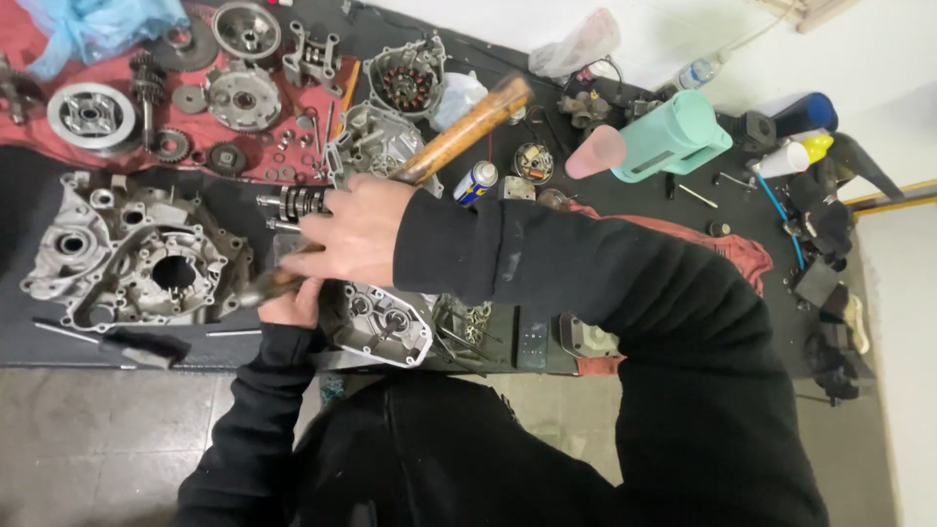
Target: The person works at a bench covered with motorcycle engine parts, fitting a crankcase cover onto the engine case held in a frame. They tap the cover with a mallet, use pliers on fasteners, and pick up bolts and parts from the bench while working around the engine.
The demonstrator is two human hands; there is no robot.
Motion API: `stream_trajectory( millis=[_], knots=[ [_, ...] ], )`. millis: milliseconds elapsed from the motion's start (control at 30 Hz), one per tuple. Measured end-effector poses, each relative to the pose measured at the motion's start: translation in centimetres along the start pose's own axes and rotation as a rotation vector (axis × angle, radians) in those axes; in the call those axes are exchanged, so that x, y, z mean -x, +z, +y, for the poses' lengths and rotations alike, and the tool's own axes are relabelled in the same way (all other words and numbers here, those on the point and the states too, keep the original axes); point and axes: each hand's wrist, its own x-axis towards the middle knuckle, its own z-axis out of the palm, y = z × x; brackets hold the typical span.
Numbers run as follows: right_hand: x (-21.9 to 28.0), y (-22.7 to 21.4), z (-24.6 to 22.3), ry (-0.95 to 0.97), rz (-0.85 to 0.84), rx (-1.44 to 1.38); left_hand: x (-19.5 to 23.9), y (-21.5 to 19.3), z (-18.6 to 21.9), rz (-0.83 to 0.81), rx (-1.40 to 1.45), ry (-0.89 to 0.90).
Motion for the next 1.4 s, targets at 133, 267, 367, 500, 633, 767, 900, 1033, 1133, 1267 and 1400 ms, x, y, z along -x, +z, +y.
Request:
stream_trajectory(
  millis=[133, 267, 367, 500, 633, 767, 900, 1033, 1133, 1267, 1400],
  knots=[
    [0.3, 0.0, 0.3, 0.014, -0.095, 0.076, -0.9, -0.1, 0.8, -0.042, 0.106, -0.053],
    [0.6, 0.6, 0.3, 0.01, -0.112, 0.086, -0.9, -0.9, 2.6, -0.091, -0.012, 0.033],
    [0.6, 0.7, -0.2, 0.0, -0.136, 0.093, -1.2, -0.6, 3.8, -0.065, 0.191, 0.04],
    [0.7, 0.0, -0.1, 0.0, -0.018, 0.007, -0.4, 0.0, 1.4, -0.048, 0.257, -0.093],
    [1.1, 0.6, 0.3, 0.016, -0.084, 0.103, -0.9, 0.1, 1.1, -0.074, 0.234, -0.104],
    [1.6, 1.1, 0.2, 0.06, -0.059, 0.069, -0.6, -0.8, 2.0, -0.094, 0.025, -0.052],
    [1.5, 0.6, 0.0, 0.059, -0.102, 0.113, -0.9, -0.2, 2.1, -0.061, 0.293, -0.074],
    [1.9, 1.0, 0.0, 0.025, -0.08, 0.075, -1.2, -0.4, 2.8, -0.092, 0.274, -0.026],
    [1.6, 0.2, 0.0, 0.018, -0.108, 0.124, -1.7, 0.4, 1.3, -0.075, 0.331, 0.059],
    [0.4, -3.2, -0.8, 0.007, 0.012, -0.017, -0.7, 0.0, -1.2, -0.197, 0.187, 0.032],
    [1.5, 0.5, 0.3, 0.061, -0.247, 0.107, -1.4, -0.6, 2.6, -0.188, 0.021, -0.192]
  ],
)
